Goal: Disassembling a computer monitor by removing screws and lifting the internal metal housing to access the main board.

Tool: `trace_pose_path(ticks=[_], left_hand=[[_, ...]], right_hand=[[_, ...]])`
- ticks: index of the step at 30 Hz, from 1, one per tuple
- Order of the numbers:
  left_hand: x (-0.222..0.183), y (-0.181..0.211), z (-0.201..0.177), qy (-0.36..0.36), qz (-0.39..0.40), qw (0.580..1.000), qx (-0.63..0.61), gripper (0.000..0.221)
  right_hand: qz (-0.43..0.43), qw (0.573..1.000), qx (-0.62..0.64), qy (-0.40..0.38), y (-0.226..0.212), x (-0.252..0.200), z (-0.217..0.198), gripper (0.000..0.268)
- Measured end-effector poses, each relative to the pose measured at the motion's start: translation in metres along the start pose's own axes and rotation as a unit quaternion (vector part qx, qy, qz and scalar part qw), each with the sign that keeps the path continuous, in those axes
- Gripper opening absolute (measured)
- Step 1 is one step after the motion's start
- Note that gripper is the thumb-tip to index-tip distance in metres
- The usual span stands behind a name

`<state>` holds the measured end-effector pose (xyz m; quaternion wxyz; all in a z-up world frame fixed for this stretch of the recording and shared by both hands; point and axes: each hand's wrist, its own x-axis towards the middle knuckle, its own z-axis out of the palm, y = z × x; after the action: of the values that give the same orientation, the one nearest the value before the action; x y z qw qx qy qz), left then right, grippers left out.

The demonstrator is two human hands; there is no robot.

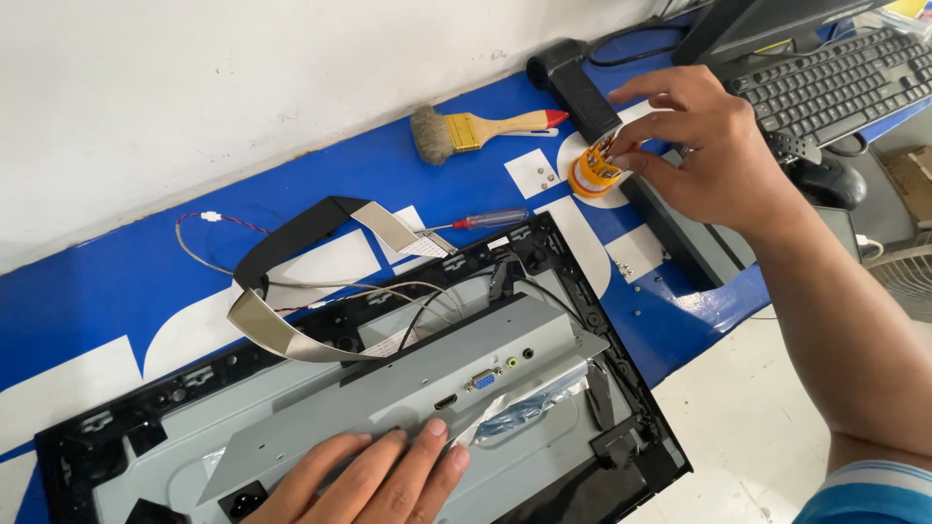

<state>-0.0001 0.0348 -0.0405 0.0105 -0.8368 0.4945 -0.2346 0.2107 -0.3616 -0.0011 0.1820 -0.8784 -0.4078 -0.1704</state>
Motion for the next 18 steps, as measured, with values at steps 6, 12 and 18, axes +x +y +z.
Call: trace_pose_path(ticks=[6, 12, 18], left_hand=[[-0.005, 0.006, 0.003, -0.006, -0.029, 1.000, -0.002, 0.046], [-0.009, 0.008, 0.005, -0.021, -0.030, 0.999, 0.003, 0.045], [-0.011, 0.011, 0.005, -0.032, -0.035, 0.999, -0.009, 0.043]], right_hand=[[0.000, 0.999, -0.006, 0.039, 0.016, -0.003, 0.025, 0.012], [-0.021, 0.998, -0.047, 0.032, 0.021, -0.005, 0.034, 0.006], [-0.007, 0.997, -0.043, 0.062, 0.020, -0.010, 0.041, 0.007]])
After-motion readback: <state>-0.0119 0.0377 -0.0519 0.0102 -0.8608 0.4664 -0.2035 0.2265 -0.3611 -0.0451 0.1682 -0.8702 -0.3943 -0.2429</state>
